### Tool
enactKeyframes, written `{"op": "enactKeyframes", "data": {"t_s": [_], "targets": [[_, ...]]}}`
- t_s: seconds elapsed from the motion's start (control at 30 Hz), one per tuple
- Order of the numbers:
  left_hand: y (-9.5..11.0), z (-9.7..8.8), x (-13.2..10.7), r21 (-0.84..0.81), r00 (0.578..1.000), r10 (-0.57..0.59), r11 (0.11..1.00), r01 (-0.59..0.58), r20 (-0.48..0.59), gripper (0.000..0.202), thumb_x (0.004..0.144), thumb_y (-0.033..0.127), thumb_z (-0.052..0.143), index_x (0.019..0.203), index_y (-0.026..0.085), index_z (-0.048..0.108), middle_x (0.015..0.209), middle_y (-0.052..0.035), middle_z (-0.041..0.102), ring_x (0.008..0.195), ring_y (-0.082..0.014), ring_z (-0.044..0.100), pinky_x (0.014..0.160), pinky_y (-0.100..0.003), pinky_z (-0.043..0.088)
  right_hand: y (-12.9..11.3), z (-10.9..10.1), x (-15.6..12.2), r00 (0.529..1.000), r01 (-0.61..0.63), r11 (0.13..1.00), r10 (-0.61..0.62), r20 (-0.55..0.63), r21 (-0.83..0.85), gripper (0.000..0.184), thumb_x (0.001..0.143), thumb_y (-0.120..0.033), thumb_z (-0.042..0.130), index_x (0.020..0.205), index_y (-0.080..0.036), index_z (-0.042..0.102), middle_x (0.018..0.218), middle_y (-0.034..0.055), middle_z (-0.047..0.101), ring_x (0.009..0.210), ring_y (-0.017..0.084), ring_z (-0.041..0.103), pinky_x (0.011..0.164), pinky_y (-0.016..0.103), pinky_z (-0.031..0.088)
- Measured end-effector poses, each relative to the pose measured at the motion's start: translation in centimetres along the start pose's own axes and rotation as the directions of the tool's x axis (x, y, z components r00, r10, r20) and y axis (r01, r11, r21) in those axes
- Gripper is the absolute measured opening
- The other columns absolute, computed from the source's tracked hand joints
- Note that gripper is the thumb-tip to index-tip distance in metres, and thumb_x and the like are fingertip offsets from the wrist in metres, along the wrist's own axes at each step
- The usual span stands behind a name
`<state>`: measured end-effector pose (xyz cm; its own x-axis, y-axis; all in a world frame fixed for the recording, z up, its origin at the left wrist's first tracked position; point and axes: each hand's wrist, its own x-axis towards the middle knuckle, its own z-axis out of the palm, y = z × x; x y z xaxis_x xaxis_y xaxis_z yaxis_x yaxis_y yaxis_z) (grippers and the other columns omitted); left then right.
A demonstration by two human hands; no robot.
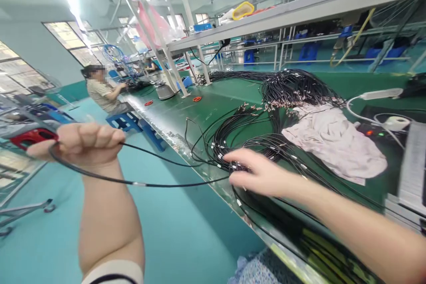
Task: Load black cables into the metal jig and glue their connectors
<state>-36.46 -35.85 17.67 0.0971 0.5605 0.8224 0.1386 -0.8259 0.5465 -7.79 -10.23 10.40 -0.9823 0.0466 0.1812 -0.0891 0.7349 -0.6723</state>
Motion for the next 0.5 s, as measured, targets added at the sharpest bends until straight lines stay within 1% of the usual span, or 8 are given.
{"op": "enactKeyframes", "data": {"t_s": [0.07, 0.17, 0.23, 0.3, 0.37, 0.4, 0.43, 0.5], "targets": [[0.5, -0.5, 0.8, 0.026, 1.000, 0.021, 0.999, -0.021, 0.014, 0.043, 0.084, 0.042, 0.047, 0.052, 0.016, 0.035, 0.044, 0.0072, 0.021, 0.040, -0.0059, 0.024, 0.048, -0.023, 0.033, -4.1, 2.5, -0.1, 0.975, 0.023, 0.980, -0.066, 0.213, 0.198, 0.067, 0.075, -0.049, 0.061, 0.133, -0.021, 0.043, 0.126, 0.0078, 0.054, 0.118, 0.024, 0.046, 0.097, 0.036, 0.039], [0.4, 0.0, 2.8, 0.092, 0.995, -0.100, 0.991, 0.098, 0.017, 0.034, 0.082, 0.040, 0.048, 0.058, 0.016, 0.043, 0.044, 0.0071, 0.026, 0.038, -0.0051, 0.023, 0.043, -0.021, 0.031, -8.0, 3.6, -1.2, 0.902, 0.002, 0.973, -0.101, 0.420, 0.231, 0.040, 0.083, -0.037, 0.051, 0.119, -0.022, 0.056, 0.105, 0.0065, 0.061, 0.108, 0.022, 0.051, 0.091, 0.035, 0.042], [0.1, 0.9, 4.1, 0.106, 0.986, -0.164, 0.981, 0.161, 0.026, 0.031, 0.082, 0.038, 0.048, 0.061, 0.015, 0.047, 0.044, 0.0075, 0.028, 0.036, -0.0038, 0.021, 0.039, -0.018, 0.030, -8.7, 3.2, -1.8, 0.913, 0.026, 0.976, -0.111, 0.394, 0.216, 0.035, 0.085, -0.029, 0.047, 0.118, -0.022, 0.055, 0.109, 0.0075, 0.058, 0.109, 0.020, 0.050, 0.093, 0.035, 0.040], [-0.1, 2.4, 5.6, 0.107, 0.986, -0.165, 0.981, 0.165, -0.004, 0.031, 0.084, 0.037, 0.048, 0.061, 0.015, 0.048, 0.044, 0.0084, 0.027, 0.034, -0.0026, 0.019, 0.036, -0.015, 0.028, -8.4, 2.8, -1.8, 0.964, 0.040, 0.979, -0.090, 0.251, 0.201, 0.052, 0.082, -0.030, 0.053, 0.131, -0.019, 0.041, 0.128, 0.0112, 0.047, 0.119, 0.022, 0.042, 0.100, 0.037, 0.034], [0.0, 4.4, 7.4, 0.128, 0.983, -0.139, 0.980, 0.155, -0.120, 0.034, 0.089, 0.032, 0.040, 0.060, 0.015, 0.045, 0.043, 0.0088, 0.024, 0.033, -0.0018, 0.018, 0.035, -0.012, 0.026, -7.7, 2.8, -1.6, 0.974, 0.003, 0.976, -0.051, 0.219, 0.217, 0.073, 0.075, -0.034, 0.062, 0.138, -0.017, 0.029, 0.139, 0.0133, 0.036, 0.125, 0.023, 0.036, 0.101, 0.037, 0.032], [0.1, 5.5, 8.5, 0.149, 0.969, -0.132, 0.975, 0.165, -0.210, 0.039, 0.093, 0.028, 0.029, 0.059, 0.015, 0.044, 0.043, 0.0086, 0.022, 0.032, -0.0014, 0.018, 0.035, -0.011, 0.024, -7.4, 2.8, -1.6, 0.957, -0.034, 0.969, -0.039, 0.288, 0.243, 0.071, 0.073, -0.035, 0.064, 0.135, -0.017, 0.034, 0.136, 0.0124, 0.041, 0.122, 0.023, 0.039, 0.098, 0.035, 0.036], [0.4, 6.6, 9.6, 0.180, 0.939, -0.133, 0.964, 0.197, -0.318, 0.046, 0.095, 0.022, 0.014, 0.059, 0.015, 0.043, 0.043, 0.0082, 0.020, 0.031, -0.0010, 0.019, 0.037, -0.010, 0.023, -7.4, 2.7, -1.8, 0.918, -0.077, 0.957, -0.041, 0.395, 0.278, 0.059, 0.074, -0.035, 0.064, 0.127, -0.017, 0.045, 0.127, 0.0104, 0.051, 0.112, 0.021, 0.048, 0.090, 0.032, 0.041], [1.2, 8.4, 11.6, 0.256, 0.888, -0.132, 0.930, 0.265, -0.439, 0.059, 0.091, 0.012, -0.006, 0.060, 0.014, 0.043, 0.044, 0.0078, 0.019, 0.030, 0.0000, 0.021, 0.040, -0.009, 0.019, -8.1, 1.9, -2.7, 0.827, -0.168, 0.911, -0.079, 0.557, 0.378, 0.028, 0.081, -0.035, 0.055, 0.099, -0.014, 0.061, 0.089, 0.0040, 0.065, 0.080, 0.013, 0.057, 0.070, 0.025, 0.045]]}}
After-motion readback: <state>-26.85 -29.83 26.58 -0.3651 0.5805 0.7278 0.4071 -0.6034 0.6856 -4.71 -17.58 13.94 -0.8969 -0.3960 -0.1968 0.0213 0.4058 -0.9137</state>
